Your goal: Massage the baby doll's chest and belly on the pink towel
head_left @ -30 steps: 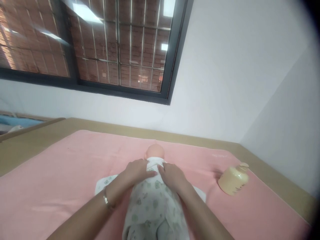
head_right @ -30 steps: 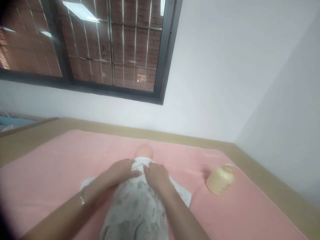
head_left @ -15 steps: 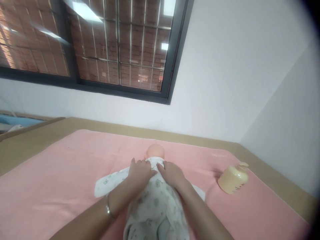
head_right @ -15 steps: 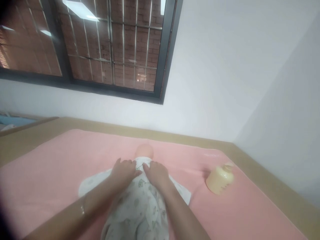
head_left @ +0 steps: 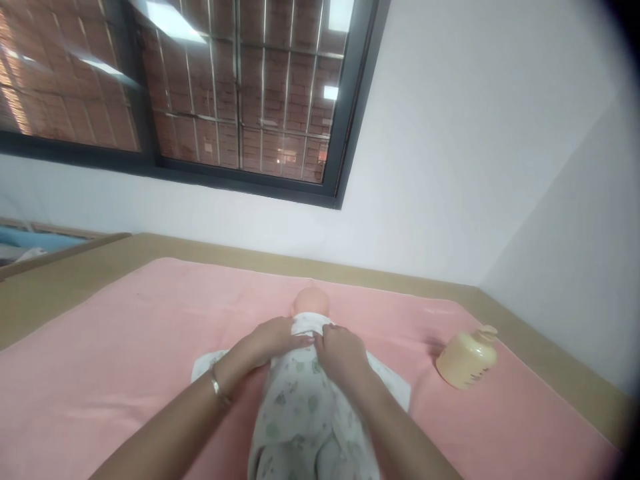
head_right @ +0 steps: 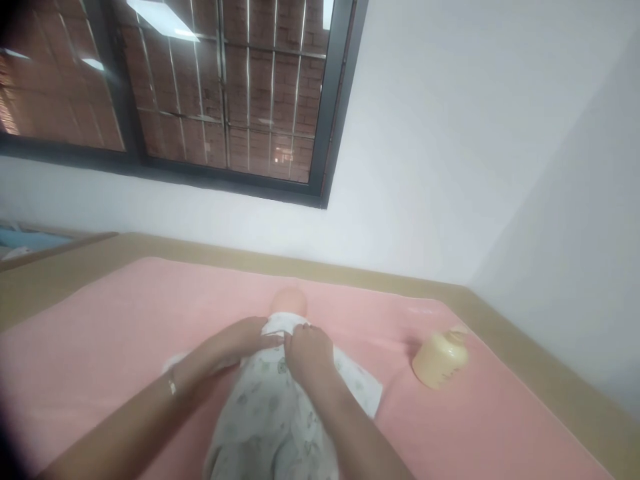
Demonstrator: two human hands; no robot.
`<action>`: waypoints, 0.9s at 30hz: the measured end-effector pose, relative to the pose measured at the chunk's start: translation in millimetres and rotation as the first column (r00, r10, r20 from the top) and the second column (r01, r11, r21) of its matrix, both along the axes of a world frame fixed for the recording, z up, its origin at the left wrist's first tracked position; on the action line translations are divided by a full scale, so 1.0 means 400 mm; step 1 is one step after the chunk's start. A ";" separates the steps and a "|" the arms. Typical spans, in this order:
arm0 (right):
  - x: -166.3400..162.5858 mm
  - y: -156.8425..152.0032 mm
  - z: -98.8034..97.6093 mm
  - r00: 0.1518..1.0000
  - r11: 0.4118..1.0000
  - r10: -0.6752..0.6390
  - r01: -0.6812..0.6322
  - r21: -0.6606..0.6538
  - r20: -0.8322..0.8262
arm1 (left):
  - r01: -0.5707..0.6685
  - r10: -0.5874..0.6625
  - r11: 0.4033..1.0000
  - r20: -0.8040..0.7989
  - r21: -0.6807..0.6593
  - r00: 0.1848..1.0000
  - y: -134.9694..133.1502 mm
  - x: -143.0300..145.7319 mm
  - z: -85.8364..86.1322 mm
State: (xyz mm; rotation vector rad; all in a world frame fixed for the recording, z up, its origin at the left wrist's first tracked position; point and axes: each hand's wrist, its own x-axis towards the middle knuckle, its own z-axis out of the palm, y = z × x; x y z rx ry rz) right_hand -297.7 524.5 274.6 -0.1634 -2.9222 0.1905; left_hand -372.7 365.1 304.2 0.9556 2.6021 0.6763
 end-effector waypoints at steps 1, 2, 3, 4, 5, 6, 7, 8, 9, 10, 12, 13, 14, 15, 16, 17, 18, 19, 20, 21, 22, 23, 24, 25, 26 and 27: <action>-0.009 0.008 -0.005 1.000 1.000 -0.015 0.015 -0.027 0.014 | -0.046 0.041 0.998 -0.098 -0.050 0.994 0.010 0.010 -0.008; -0.018 0.017 -0.007 0.999 0.998 -0.019 0.021 -0.062 0.038 | -0.090 0.068 0.991 -0.204 -0.103 0.977 0.021 0.022 -0.015; -0.025 0.026 -0.007 0.998 0.994 -0.014 0.022 -0.103 0.069 | -0.130 0.078 0.980 -0.310 -0.149 0.948 0.033 0.035 -0.022; -0.029 0.033 -0.005 0.995 0.989 -0.004 0.019 -0.148 0.100 | -0.156 0.070 0.970 -0.402 -0.186 0.913 0.044 0.047 -0.027; -0.031 0.039 -0.001 0.992 0.981 0.012 0.013 -0.193 0.127 | -0.164 0.046 0.963 -0.469 -0.214 0.882 0.052 0.058 -0.030; -0.030 0.043 0.005 0.989 0.973 0.028 0.006 -0.231 0.145 | -0.163 0.022 0.958 -0.506 -0.236 0.862 0.058 0.066 -0.031; -0.026 0.043 0.013 0.987 0.966 0.044 -0.003 -0.259 0.155 | -0.158 0.008 0.956 -0.517 -0.248 0.856 0.060 0.070 -0.030; -0.019 0.041 0.021 0.986 0.963 0.053 -0.009 -0.269 0.159 | -0.152 0.007 0.957 -0.505 -0.248 0.863 0.059 0.070 -0.026; -0.011 0.035 0.029 0.985 0.966 0.053 -0.009 -0.258 0.162 | -0.143 0.019 0.963 -0.469 -0.230 0.883 0.053 0.067 -0.022; -0.002 0.026 0.037 0.986 0.973 0.050 -0.013 -0.228 0.160 | -0.129 0.037 0.972 -0.413 -0.198 0.910 0.045 0.060 -0.017; 0.016 0.006 0.047 0.987 0.991 0.041 -0.021 -0.130 0.157 | -0.103 0.074 0.988 -0.237 -0.112 0.969 0.025 0.039 -0.008; 0.023 -0.003 0.049 0.988 0.996 0.041 -0.029 -0.079 0.152 | -0.089 0.079 0.993 -0.123 -0.076 0.989 0.014 0.027 -0.005; 0.027 -0.011 0.048 0.989 0.998 0.046 -0.041 -0.039 0.144 | -0.074 0.073 0.996 -0.011 -0.043 0.997 0.005 0.016 -0.003; 0.028 -0.016 0.045 0.989 0.998 0.055 -0.053 -0.016 0.136 | -0.057 0.057 0.998 0.077 -0.010 0.995 -0.002 0.006 -0.002; 0.027 -0.018 0.041 0.990 0.998 0.058 -0.057 -0.005 0.128 | -0.039 0.036 0.999 0.132 0.020 0.991 -0.007 0.000 -0.001; 0.023 -0.018 0.036 0.991 0.999 0.048 -0.048 -0.008 0.122 | -0.024 0.017 0.999 0.150 0.044 0.989 -0.009 -0.003 -0.001; 0.017 -0.015 0.030 0.993 0.999 0.034 -0.032 -0.023 0.114 | -0.014 0.007 0.998 0.127 0.058 0.992 -0.008 -0.002 -0.002; 0.011 -0.010 0.026 0.994 0.999 0.015 -0.010 -0.044 0.112 | -0.021 0.017 0.999 0.073 0.050 0.997 -0.004 0.003 -0.004; 0.004 -0.004 0.023 0.993 0.997 -0.003 0.011 -0.070 0.115 | -0.050 0.050 0.999 -0.005 0.013 0.999 0.003 0.013 -0.007; -0.003 0.003 0.020 0.993 0.995 -0.016 0.027 -0.097 0.118 | -0.094 0.089 0.995 -0.103 -0.039 0.991 0.012 0.025 -0.013; -0.009 0.010 0.019 0.992 0.992 -0.022 0.037 -0.124 0.126 | -0.144 0.122 0.985 -0.216 -0.090 0.969 0.023 0.040 -0.020; -0.015 0.016 0.019 0.990 0.988 -0.019 0.040 -0.150 0.139 | -0.192 0.139 0.972 -0.329 -0.137 0.934 0.034 0.054 -0.029; -0.019 0.021 0.018 0.988 0.985 -0.012 0.038 -0.171 0.151 | -0.229 0.134 0.957 -0.430 -0.176 0.893 0.046 0.068 -0.038; -0.022 0.025 0.018 0.987 0.982 -0.004 0.035 -0.186 0.161 | -0.253 0.116 0.944 -0.508 -0.210 0.854 0.055 0.079 -0.046; -0.024 0.027 0.018 0.986 0.980 0.003 0.030 -0.197 0.165 | -0.262 0.090 0.936 -0.559 -0.234 0.824 0.062 0.087 -0.053; -0.024 0.027 0.017 0.986 0.979 0.006 0.027 -0.200 0.165 | -0.262 0.069 0.931 -0.582 -0.253 0.810 0.066 0.091 -0.058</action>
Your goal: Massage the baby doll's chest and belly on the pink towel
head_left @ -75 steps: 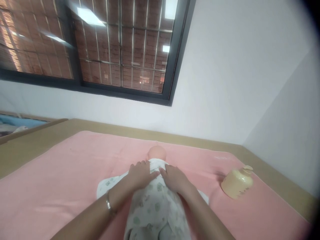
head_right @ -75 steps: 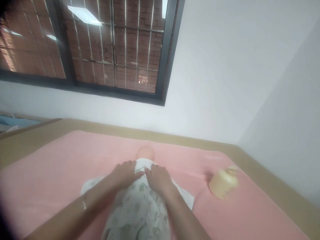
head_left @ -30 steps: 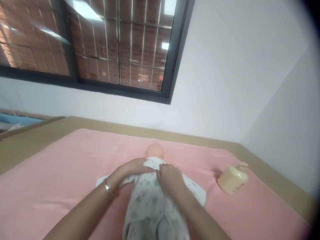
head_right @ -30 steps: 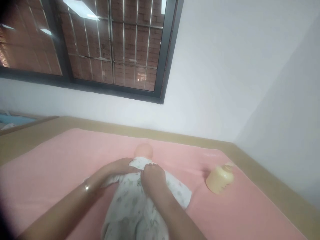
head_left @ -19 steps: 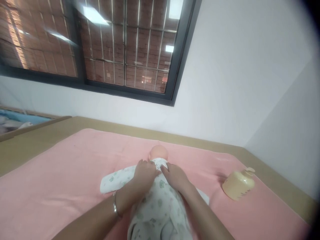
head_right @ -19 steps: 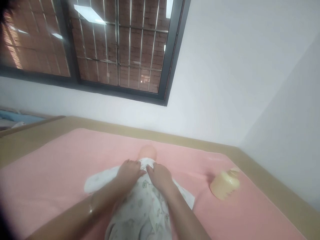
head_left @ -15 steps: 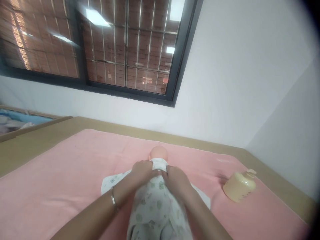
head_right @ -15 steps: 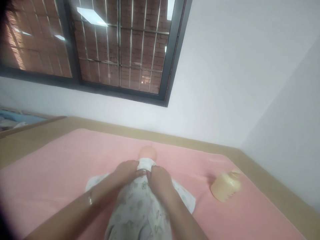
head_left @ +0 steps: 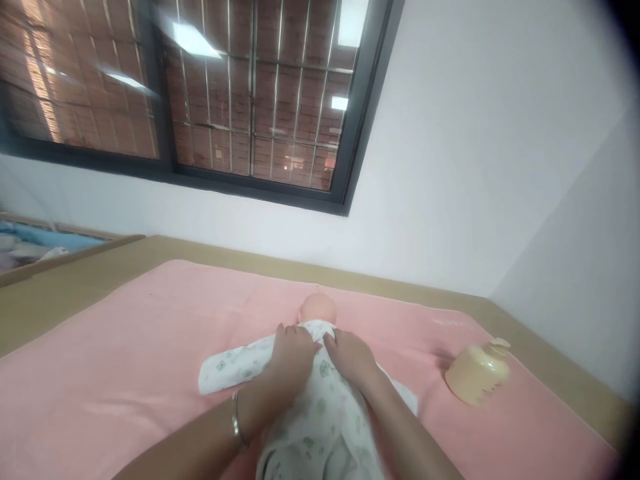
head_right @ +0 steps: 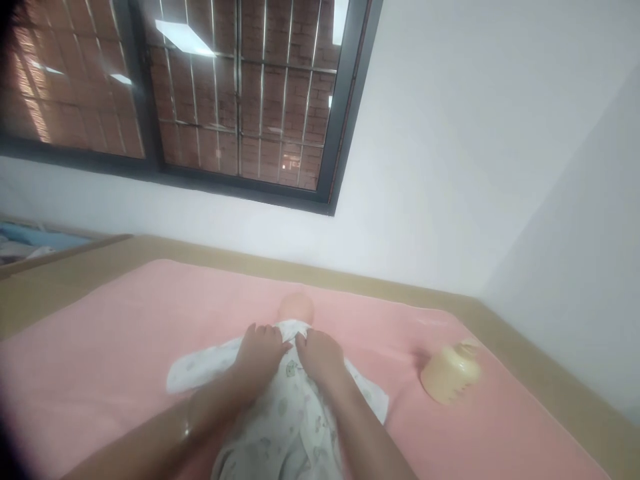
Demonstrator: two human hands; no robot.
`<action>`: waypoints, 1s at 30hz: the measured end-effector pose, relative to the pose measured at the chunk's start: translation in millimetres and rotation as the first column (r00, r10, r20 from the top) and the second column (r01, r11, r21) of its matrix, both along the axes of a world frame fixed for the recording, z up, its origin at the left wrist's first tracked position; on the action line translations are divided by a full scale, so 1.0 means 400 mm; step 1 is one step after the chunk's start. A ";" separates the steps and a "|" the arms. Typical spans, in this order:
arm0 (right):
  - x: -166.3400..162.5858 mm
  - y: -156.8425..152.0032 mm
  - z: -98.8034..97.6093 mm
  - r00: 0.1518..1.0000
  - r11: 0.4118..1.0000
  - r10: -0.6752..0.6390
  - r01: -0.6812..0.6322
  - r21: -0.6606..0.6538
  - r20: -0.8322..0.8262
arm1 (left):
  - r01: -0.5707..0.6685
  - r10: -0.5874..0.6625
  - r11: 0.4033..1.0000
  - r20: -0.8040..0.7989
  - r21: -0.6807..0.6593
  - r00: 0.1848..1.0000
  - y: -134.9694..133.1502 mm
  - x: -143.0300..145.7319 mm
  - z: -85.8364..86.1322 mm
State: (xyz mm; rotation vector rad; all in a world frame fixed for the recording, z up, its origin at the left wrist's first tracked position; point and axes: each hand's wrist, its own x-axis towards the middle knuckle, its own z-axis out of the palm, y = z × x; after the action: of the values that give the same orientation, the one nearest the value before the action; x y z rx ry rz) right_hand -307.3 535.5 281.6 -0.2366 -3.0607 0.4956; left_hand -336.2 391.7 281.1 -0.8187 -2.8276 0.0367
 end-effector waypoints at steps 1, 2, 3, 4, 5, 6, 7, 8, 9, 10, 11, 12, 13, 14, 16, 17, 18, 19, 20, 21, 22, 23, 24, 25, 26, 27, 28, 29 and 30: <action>0.002 -0.002 0.000 1.000 1.000 -0.003 0.003 0.005 -0.004 | 0.015 -0.015 1.000 0.000 -0.018 1.000 0.000 0.000 -0.001; 0.006 -0.005 0.000 1.000 1.000 -0.012 0.012 0.021 -0.011 | 0.036 -0.035 0.999 0.021 -0.026 0.999 -0.003 -0.004 0.000; 0.013 -0.011 0.002 1.000 0.999 -0.018 0.019 0.050 -0.021 | 0.048 -0.047 0.999 0.056 -0.018 0.997 -0.009 -0.011 0.005; 0.022 -0.018 0.005 0.999 0.996 -0.015 0.018 0.088 -0.030 | 0.050 -0.050 0.999 0.103 0.006 0.993 -0.018 -0.020 0.013; 0.032 -0.026 0.009 0.999 0.991 -0.002 0.007 0.134 -0.036 | 0.047 -0.053 0.998 0.160 0.043 0.986 -0.029 -0.031 0.022; 0.043 -0.034 0.014 0.999 0.984 0.018 -0.011 0.178 -0.036 | 0.042 -0.062 0.995 0.233 0.091 0.971 -0.042 -0.043 0.032; 0.053 -0.041 0.019 0.999 0.975 0.042 -0.034 0.218 -0.031 | 0.037 -0.083 0.988 0.319 0.147 0.944 -0.054 -0.054 0.043; 0.061 -0.047 0.024 0.998 0.968 0.063 -0.055 0.247 -0.023 | 0.032 -0.114 0.979 0.409 0.202 0.905 -0.066 -0.063 0.054; 0.066 -0.049 0.028 0.997 0.964 0.074 -0.067 0.259 -0.015 | 0.036 -0.157 0.968 0.486 0.249 0.860 -0.075 -0.070 0.063; 0.067 -0.047 0.030 0.998 0.964 0.069 -0.063 0.257 -0.012 | 0.045 -0.199 0.957 0.539 0.285 0.819 -0.082 -0.073 0.071; 0.065 -0.041 0.031 0.998 0.968 0.061 -0.056 0.243 -0.014 | 0.046 -0.221 0.950 0.560 0.308 0.798 -0.086 -0.073 0.076; 0.058 -0.032 0.030 0.999 0.975 0.052 -0.046 0.215 -0.018 | 0.040 -0.217 0.949 0.554 0.314 0.804 -0.085 -0.069 0.078; 0.049 -0.019 0.027 0.999 0.984 0.042 -0.038 0.173 -0.020 | 0.025 -0.186 0.954 0.525 0.298 0.831 -0.081 -0.062 0.077; 0.039 -0.005 0.024 0.999 0.993 0.036 -0.034 0.116 -0.017 | 0.003 -0.130 0.965 0.473 0.260 0.871 -0.073 -0.052 0.073; 0.018 0.023 0.018 0.999 0.999 0.041 -0.041 -0.005 -0.006 | -0.059 0.009 0.987 0.313 0.149 0.950 -0.052 -0.030 0.057; 0.010 0.033 0.016 0.999 0.997 0.049 -0.049 -0.057 -0.001 | -0.088 0.065 0.991 0.221 0.098 0.973 -0.041 -0.021 0.047; 0.005 0.040 0.015 0.999 0.995 0.053 -0.052 -0.091 0.004 | -0.106 0.096 0.993 0.143 0.062 0.985 -0.032 -0.015 0.038; 0.004 0.041 0.015 0.998 0.994 0.055 -0.054 -0.098 0.008 | -0.107 0.103 0.993 0.088 0.041 0.991 -0.026 -0.012 0.030; 0.008 0.036 0.017 0.999 0.996 0.046 -0.045 -0.078 0.014 | -0.097 0.095 0.995 0.069 0.038 0.993 -0.024 -0.014 0.026; 0.015 0.027 0.020 0.999 0.999 0.028 -0.027 -0.035 0.017 | -0.086 0.082 0.995 0.086 0.047 0.993 -0.027 -0.020 0.024; 0.026 0.013 0.024 1.000 0.999 0.020 -0.021 0.028 0.018 | -0.071 0.062 0.995 0.135 0.067 0.989 -0.033 -0.030 0.025; 0.040 -0.004 0.029 1.000 0.995 0.029 -0.030 0.100 0.013 | -0.052 0.030 0.994 0.210 0.099 0.977 -0.042 -0.042 0.029; 0.054 -0.023 0.034 0.999 0.985 0.052 -0.051 0.167 0.002 | -0.031 -0.014 0.989 0.305 0.142 0.952 -0.052 -0.056 0.035; 0.069 -0.041 0.038 0.996 0.972 0.085 -0.081 0.220 -0.013 | -0.010 -0.070 0.981 0.404 0.192 0.912 -0.063 -0.069 0.041; 0.080 -0.057 0.042 0.992 0.962 0.119 -0.108 0.252 -0.031 | 0.009 -0.132 0.970 0.494 0.242 0.860 -0.072 -0.080 0.047; 0.088 -0.069 0.044 0.989 0.957 0.139 -0.122 0.262 -0.048 | 0.028 -0.191 0.957 0.556 0.288 0.809 -0.079 -0.088 0.051; 0.091 -0.075 0.044 0.988 0.960 0.140 -0.121 0.254 -0.061 | 0.045 -0.235 0.946 0.585 0.321 0.777 -0.082 -0.092 0.053; 0.088 -0.074 0.042 0.990 0.967 0.120 -0.100 0.233 -0.074 | 0.053 -0.247 0.942 0.575 0.332 0.780 -0.082 -0.090 0.053; 0.080 -0.067 0.038 0.993 0.976 0.091 -0.073 0.203 -0.079 | 0.056 -0.231 0.945 0.534 0.323 0.813 -0.077 -0.084 0.051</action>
State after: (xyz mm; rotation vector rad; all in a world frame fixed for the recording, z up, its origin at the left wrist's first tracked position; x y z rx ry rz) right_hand -275.2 508.8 296.7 -0.0793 -3.0139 0.1927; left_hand -369.7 360.9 301.6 -1.1213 -3.1610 -0.7619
